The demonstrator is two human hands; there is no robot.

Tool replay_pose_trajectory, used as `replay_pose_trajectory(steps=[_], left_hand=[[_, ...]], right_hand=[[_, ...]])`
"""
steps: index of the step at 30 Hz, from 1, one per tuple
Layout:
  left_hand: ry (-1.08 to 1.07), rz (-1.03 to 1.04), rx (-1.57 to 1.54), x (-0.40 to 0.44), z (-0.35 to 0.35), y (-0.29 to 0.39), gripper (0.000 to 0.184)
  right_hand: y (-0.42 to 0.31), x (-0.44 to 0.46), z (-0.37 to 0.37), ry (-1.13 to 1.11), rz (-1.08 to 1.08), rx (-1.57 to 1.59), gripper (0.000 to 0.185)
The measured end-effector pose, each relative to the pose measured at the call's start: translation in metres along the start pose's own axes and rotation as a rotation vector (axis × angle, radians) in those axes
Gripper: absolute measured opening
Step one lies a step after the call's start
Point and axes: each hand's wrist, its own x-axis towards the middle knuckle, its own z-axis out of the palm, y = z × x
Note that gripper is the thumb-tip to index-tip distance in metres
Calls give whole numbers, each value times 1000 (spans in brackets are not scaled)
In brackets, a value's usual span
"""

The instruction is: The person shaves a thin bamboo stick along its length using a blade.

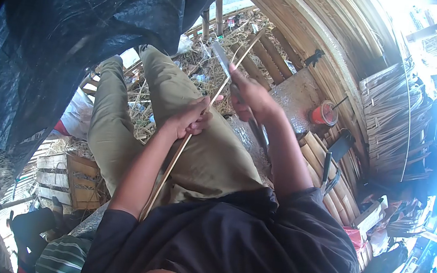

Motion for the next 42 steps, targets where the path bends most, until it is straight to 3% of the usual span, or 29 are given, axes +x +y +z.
replay_pose_trajectory(steps=[3,5,7,10,12,18,19,22,33,36,42], left_hand=[[-31,-2,-40,-1,-4,-1,43],[-46,-20,-103,4,-12,-5,40],[77,30,-38,0,1,0,40],[204,145,100,2,9,-7,38],[219,189,166,4,5,-10,31],[233,270,167,5,8,-13,31],[237,217,186,5,6,-11,45],[307,307,214,-3,17,-12,69],[44,35,130,-29,29,11,45],[72,-29,158,-24,33,9,45],[121,-26,290,-11,45,7,49]], right_hand=[[-11,-1,-21,-71,-66,109,72],[-17,6,-25,386,-110,-189,72],[2,37,-60,767,-257,-784,73],[12,34,-72,727,-222,-409,74],[22,40,-87,708,-75,-272,75],[40,34,-99,782,-1,-535,80],[41,31,-97,786,-3,-585,80],[44,37,-100,776,23,-561,77],[66,45,-99,697,-54,-487,76],[71,48,-101,687,-22,-412,74],[53,80,-101,688,-57,-552,77]])
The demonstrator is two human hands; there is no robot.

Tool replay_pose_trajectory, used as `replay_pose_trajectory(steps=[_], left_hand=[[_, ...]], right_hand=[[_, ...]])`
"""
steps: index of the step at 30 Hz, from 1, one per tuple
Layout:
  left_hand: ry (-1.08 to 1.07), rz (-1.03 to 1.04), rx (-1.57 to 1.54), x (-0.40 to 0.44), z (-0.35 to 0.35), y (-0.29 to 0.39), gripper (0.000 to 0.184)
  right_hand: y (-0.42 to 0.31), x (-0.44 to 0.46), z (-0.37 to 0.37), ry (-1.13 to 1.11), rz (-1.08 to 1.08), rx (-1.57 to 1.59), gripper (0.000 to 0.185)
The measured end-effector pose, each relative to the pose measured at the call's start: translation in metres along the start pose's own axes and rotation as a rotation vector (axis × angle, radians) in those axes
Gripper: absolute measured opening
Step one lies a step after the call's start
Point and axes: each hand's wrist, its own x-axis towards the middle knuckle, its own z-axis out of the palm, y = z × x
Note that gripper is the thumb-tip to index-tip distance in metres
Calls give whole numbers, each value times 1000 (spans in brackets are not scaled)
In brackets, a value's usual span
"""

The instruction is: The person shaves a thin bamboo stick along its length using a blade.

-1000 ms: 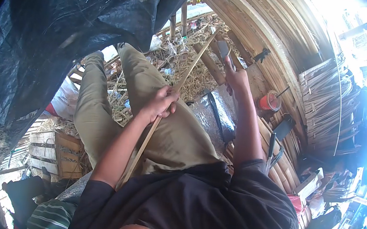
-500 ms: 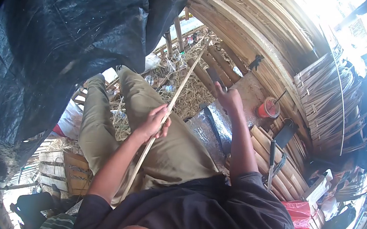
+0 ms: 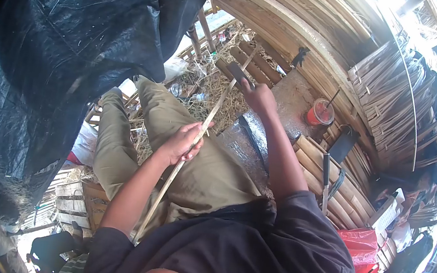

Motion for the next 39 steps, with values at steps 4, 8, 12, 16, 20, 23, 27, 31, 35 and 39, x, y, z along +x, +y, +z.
replay_pose_trajectory(steps=[4,8,12,16,20,23,27,31,35,39], left_hand=[[53,30,14,-3,5,-6,42],[76,73,-47,4,0,-12,26],[50,76,-132,2,-3,-14,25],[27,41,-212,1,-6,-13,25],[31,37,-168,4,-5,-22,39],[78,15,-173,9,-4,-25,37],[55,16,-167,-1,-1,-23,33],[28,34,-132,-2,-1,-24,33],[47,24,-93,1,1,-24,25],[43,42,-98,-2,5,-23,28]], right_hand=[[-17,27,8,-2,-29,-167,76],[-33,37,5,-24,-120,-146,74],[-30,38,6,-164,-156,-210,72],[-26,12,28,-144,-254,-285,73],[-16,21,20,-175,-324,-253,73],[-33,35,4,-186,-24,-380,74],[-9,25,17,0,-155,-292,78],[-1,18,13,-18,-176,-244,76],[4,18,10,-107,-69,-193,80],[0,10,3,-201,-10,-196,81]])
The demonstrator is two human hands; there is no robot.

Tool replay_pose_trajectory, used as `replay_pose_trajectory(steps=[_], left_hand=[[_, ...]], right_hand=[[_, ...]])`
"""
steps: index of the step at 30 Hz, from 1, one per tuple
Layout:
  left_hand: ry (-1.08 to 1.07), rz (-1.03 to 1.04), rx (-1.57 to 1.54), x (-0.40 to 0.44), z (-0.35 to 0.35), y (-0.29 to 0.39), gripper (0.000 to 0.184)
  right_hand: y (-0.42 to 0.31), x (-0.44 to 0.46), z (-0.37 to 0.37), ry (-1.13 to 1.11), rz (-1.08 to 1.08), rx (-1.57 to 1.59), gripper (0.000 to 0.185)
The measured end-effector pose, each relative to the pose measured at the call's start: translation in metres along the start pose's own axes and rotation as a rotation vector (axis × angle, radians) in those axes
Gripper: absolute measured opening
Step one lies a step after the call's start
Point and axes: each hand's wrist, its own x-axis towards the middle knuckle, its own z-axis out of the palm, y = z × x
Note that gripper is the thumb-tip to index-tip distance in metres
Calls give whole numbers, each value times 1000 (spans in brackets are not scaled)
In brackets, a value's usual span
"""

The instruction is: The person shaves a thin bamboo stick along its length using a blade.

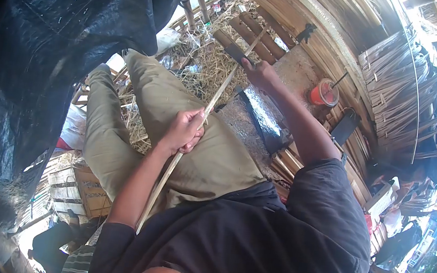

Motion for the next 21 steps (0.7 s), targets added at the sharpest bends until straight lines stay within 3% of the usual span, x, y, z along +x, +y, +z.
replay_pose_trajectory(steps=[4,7,9,12,14,16,17,19,21], left_hand=[[29,-21,33,0,2,2,28],[26,-28,-11,2,1,6,28],[48,-3,14,3,4,-1,27],[58,15,53,5,5,2,27],[60,11,54,2,7,1,27],[57,16,55,3,6,4,26],[49,12,41,3,5,5,26],[34,-6,11,-2,5,4,26],[57,24,48,2,6,4,26]], right_hand=[[-3,-12,1,-64,40,69,81],[3,-22,16,9,-132,17,67],[3,-9,11,-33,-48,-86,60],[-5,-13,-7,-46,-106,-67,73],[-5,9,-12,-59,47,-85,73],[-6,-7,5,-55,-173,15,69],[-6,-19,16,73,-249,30,71],[-3,-24,19,104,-235,19,74],[-3,-6,-1,-73,-66,-26,72]])
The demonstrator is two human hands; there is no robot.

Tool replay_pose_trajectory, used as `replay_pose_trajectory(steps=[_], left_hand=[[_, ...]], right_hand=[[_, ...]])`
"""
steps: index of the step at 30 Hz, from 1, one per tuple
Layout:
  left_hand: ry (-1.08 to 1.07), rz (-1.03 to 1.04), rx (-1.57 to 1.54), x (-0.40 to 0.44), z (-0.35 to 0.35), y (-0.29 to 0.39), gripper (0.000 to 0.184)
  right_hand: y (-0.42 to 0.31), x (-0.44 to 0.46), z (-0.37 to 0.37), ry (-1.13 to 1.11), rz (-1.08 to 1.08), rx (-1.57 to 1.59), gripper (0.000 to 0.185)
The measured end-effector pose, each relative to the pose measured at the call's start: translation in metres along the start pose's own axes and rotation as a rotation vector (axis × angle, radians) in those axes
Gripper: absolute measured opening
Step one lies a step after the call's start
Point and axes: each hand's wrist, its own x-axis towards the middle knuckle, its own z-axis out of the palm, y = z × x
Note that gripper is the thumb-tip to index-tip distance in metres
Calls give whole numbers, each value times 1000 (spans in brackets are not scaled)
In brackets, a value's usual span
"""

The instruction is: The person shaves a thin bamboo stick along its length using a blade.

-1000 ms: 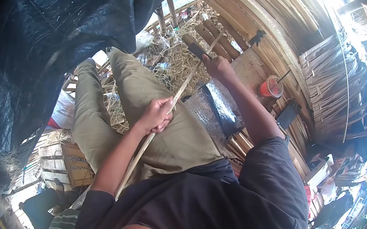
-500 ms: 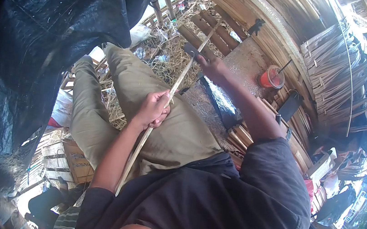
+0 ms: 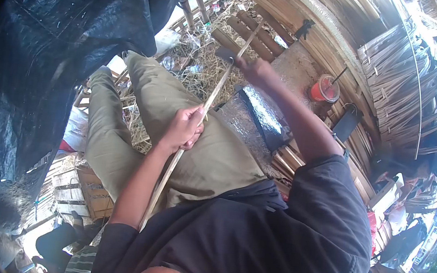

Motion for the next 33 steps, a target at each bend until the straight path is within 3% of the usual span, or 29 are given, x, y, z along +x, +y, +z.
replay_pose_trajectory(steps=[2,4,7,9,10,13,18,23,26,27,28,29,33], left_hand=[[9,4,9,1,0,-4,26],[5,14,30,1,-2,-4,27],[-3,21,22,-5,-3,-9,27],[8,38,35,0,-5,-7,26],[22,40,50,4,-5,-9,27],[66,40,93,7,0,-1,29],[46,93,139,3,-2,-8,28],[65,45,93,1,-3,-10,30],[56,100,143,2,-2,-7,28],[67,101,158,0,1,-7,28],[66,93,188,-2,2,-7,28],[65,97,216,0,3,-4,27],[3,104,102,-3,-5,-11,26]], right_hand=[[31,44,12,90,-9,-50,75],[26,32,27,219,-136,-19,77],[13,7,34,135,-66,11,69],[-1,8,3,-31,117,49,56],[-5,13,-4,-11,218,44,59],[2,7,26,246,-227,-51,61],[13,20,6,105,68,-83,60],[-3,-11,33,207,-166,-20,66],[-13,-21,-1,84,-5,97,73],[-7,-6,-7,40,151,174,73],[1,6,3,241,66,49,71],[11,12,16,262,10,30,71],[-20,-32,16,158,27,25,73]])
